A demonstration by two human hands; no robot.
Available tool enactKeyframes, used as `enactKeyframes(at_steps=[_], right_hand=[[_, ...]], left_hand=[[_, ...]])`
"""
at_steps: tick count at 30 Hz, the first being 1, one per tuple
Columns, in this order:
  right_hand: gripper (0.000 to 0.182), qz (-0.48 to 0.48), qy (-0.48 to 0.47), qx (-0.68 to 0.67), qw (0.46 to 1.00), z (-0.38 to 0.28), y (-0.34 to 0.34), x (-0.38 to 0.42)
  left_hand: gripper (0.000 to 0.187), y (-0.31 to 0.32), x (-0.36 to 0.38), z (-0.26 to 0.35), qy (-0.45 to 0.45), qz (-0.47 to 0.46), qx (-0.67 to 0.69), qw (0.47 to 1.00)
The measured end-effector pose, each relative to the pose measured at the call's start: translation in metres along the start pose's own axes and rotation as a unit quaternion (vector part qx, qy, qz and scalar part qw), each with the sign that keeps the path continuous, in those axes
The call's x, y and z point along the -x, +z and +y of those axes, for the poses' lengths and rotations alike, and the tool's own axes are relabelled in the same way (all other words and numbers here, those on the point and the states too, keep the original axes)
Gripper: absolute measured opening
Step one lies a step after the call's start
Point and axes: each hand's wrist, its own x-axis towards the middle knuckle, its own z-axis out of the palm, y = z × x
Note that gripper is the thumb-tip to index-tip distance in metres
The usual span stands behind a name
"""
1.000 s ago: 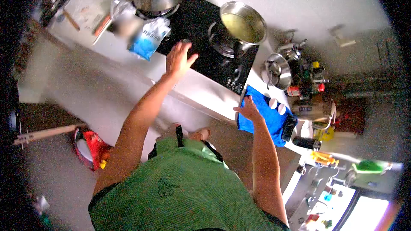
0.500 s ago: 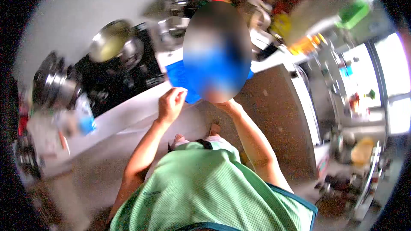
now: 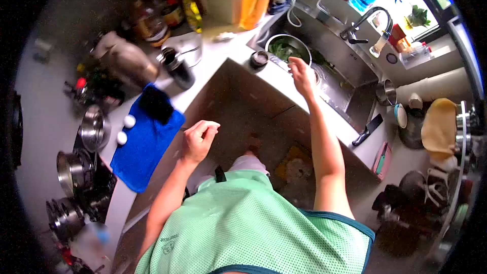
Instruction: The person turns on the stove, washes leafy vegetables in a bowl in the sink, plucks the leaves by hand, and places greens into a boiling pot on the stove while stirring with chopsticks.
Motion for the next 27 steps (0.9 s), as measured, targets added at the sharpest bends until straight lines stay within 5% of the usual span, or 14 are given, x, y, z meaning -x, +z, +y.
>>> enactKeyframes(at_steps=[4, 8, 10, 13, 15, 19, 22, 24, 27], right_hand=[[0.029, -0.017, 0.129, 0.056, 0.990, 0.113, -0.034, -0.097], [0.034, -0.093, 0.205, 0.142, 0.964, 0.201, -0.014, -0.143], [0.033, -0.147, 0.175, 0.157, 0.961, 0.333, 0.037, -0.166], [0.048, -0.154, 0.158, 0.204, 0.954, 0.283, 0.046, -0.166], [0.066, -0.209, 0.273, 0.212, 0.915, 0.241, 0.050, -0.175], [0.110, -0.177, 0.344, 0.306, 0.870, 0.237, 0.097, -0.181], [0.095, -0.186, 0.239, 0.362, 0.882, 0.223, 0.106, -0.181], [0.083, -0.309, 0.157, 0.338, 0.875, 0.241, 0.110, -0.184], [0.079, -0.296, 0.126, 0.340, 0.884, 0.249, 0.081, -0.179]], left_hand=[[0.007, 0.070, -0.076, 0.002, -0.079, -0.041, 0.006, 0.996], [0.054, 0.121, -0.142, -0.018, -0.128, -0.037, -0.054, 0.990], [0.078, 0.143, -0.166, -0.036, -0.135, -0.064, -0.117, 0.982], [0.087, 0.169, -0.196, -0.052, -0.112, -0.059, -0.177, 0.976], [0.087, 0.181, -0.209, -0.061, -0.117, -0.056, -0.202, 0.971], [0.081, 0.189, -0.220, -0.070, -0.116, -0.079, -0.212, 0.967], [0.080, 0.185, -0.226, -0.076, -0.103, -0.041, -0.250, 0.962], [0.080, 0.180, -0.228, -0.080, -0.099, -0.029, -0.243, 0.965], [0.079, 0.177, -0.229, -0.081, -0.116, -0.024, -0.230, 0.966]])
